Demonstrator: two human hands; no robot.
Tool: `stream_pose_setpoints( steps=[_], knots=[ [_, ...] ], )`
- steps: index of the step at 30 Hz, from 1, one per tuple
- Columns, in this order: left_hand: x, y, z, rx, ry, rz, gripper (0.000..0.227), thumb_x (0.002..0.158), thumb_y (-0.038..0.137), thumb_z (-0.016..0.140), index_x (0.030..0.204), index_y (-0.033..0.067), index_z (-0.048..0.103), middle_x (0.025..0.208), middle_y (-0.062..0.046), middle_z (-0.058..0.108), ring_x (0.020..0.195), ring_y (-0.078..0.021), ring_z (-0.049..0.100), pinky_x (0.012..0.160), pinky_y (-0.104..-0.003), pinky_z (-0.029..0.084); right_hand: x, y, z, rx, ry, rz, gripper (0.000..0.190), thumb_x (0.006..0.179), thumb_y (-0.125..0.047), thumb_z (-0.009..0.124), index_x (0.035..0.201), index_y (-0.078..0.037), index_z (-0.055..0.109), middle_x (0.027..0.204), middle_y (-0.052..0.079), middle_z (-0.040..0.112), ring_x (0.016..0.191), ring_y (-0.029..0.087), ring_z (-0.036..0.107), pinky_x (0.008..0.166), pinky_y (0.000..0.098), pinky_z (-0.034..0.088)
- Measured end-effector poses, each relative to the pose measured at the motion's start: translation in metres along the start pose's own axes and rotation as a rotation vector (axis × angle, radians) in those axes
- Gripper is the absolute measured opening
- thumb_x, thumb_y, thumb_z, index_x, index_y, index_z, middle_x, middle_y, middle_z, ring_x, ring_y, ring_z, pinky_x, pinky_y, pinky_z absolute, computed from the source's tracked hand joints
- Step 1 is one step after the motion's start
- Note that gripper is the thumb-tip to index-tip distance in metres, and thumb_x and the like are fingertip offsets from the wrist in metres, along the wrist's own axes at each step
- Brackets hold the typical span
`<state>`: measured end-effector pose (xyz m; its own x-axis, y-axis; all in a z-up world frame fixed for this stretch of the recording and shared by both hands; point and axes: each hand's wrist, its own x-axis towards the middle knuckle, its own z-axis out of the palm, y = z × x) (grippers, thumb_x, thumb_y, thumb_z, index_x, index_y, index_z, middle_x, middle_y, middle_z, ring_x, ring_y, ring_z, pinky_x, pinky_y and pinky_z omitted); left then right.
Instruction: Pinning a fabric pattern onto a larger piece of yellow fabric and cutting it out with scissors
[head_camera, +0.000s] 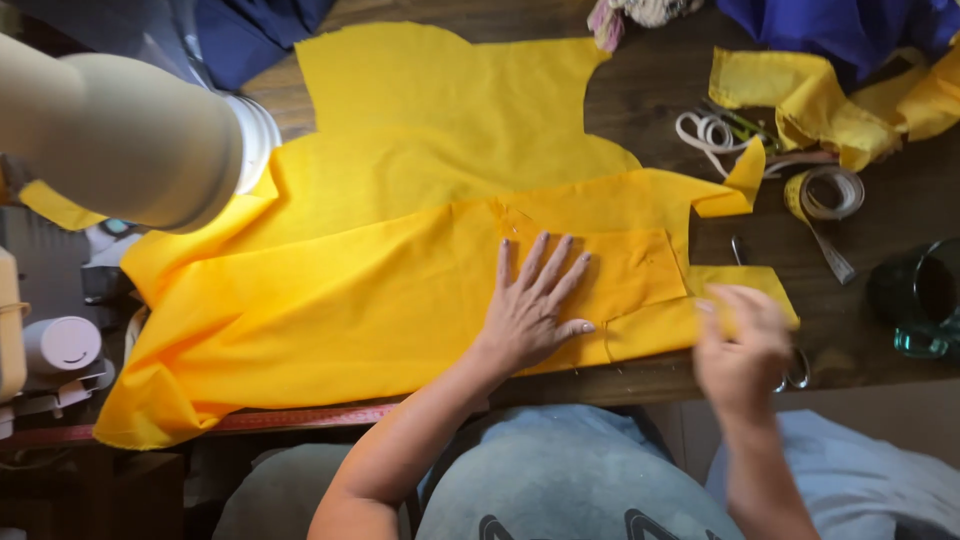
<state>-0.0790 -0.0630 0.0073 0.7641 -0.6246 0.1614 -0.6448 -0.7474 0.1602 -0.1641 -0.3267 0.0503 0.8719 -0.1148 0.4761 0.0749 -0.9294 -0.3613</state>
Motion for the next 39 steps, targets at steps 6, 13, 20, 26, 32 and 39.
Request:
stream_pose_setpoints(
  steps=[6, 13, 20, 26, 32, 39],
  knots=[
    [0.0, 0.002, -0.007, -0.008, 0.039, 0.007, 0.081, 0.092, 0.084, 0.033, 0.159, 0.038, 0.037, 0.168, -0.007, 0.033, 0.155, -0.0453, 0.026, 0.119, -0.075, 0.018, -0.093, 0.074, -0.042, -0.31, -0.059, 0.052, 0.03, 0.11, 0.002, 0.064, 0.137, 0.009, 0.077, 0.138, 0.026, 0.07, 0.118, 0.044, 0.063, 0.111, 0.0512, 0.048],
    [0.003, 0.042, -0.009, 0.008, -0.015, 0.036, 0.087, 0.092, 0.083, 0.039, 0.162, 0.032, 0.033, 0.17, -0.002, 0.032, 0.159, -0.0282, 0.022, 0.124, -0.072, 0.006, -0.101, 0.057, -0.063, -0.343, -0.209, 0.089, 0.042, 0.093, -0.003, 0.073, 0.133, 0.011, 0.076, 0.131, 0.024, 0.061, 0.105, 0.037, 0.061, 0.097, 0.049, 0.049],
    [-0.001, 0.044, -0.009, -0.002, -0.057, 0.039, 0.097, 0.088, 0.089, 0.035, 0.164, 0.028, 0.028, 0.172, -0.002, 0.027, 0.16, -0.0281, 0.019, 0.123, -0.073, 0.005, -0.089, 0.05, -0.08, -0.429, -0.769, 0.616, 0.076, 0.087, -0.029, 0.06, 0.161, -0.02, 0.045, 0.11, 0.016, 0.074, 0.098, 0.049, 0.07, 0.083, 0.0589, 0.053],
    [-0.045, 0.054, -0.044, -0.099, -0.039, -0.075, 0.117, 0.082, 0.09, 0.04, 0.161, 0.0039, 0.032, 0.169, -0.013, 0.029, 0.159, -0.0305, 0.02, 0.122, -0.072, 0.003, -0.118, 0.067, -0.113, 0.203, -0.731, 0.953, 0.06, 0.089, -0.007, 0.069, 0.148, -0.008, 0.057, 0.095, 0.017, 0.069, 0.087, 0.029, 0.064, 0.083, 0.04, 0.052],
    [-0.073, 0.055, -0.026, -0.041, -0.091, -0.078, 0.111, 0.082, 0.092, 0.04, 0.164, 0.0187, 0.029, 0.171, -0.009, 0.025, 0.159, -0.0329, 0.018, 0.121, -0.073, 0.008, -0.183, 0.066, -0.093, 1.1, -0.871, 0.994, 0.07, 0.07, -0.049, 0.08, 0.114, 0.005, 0.074, 0.073, 0.008, 0.054, 0.062, 0.016, 0.045, 0.057, 0.0308, 0.033],
    [-0.077, 0.055, -0.027, -0.074, -0.107, 0.009, 0.105, 0.086, 0.087, 0.044, 0.165, 0.0198, 0.028, 0.172, -0.006, 0.023, 0.16, -0.0329, 0.015, 0.12, -0.074, 0.004, -0.152, -0.023, -0.036, 1.354, -0.797, 0.883, 0.081, 0.071, -0.067, 0.081, 0.106, 0.006, 0.074, 0.062, 0.004, 0.047, 0.058, 0.01, 0.041, 0.056, 0.025, 0.027]
  ],
)
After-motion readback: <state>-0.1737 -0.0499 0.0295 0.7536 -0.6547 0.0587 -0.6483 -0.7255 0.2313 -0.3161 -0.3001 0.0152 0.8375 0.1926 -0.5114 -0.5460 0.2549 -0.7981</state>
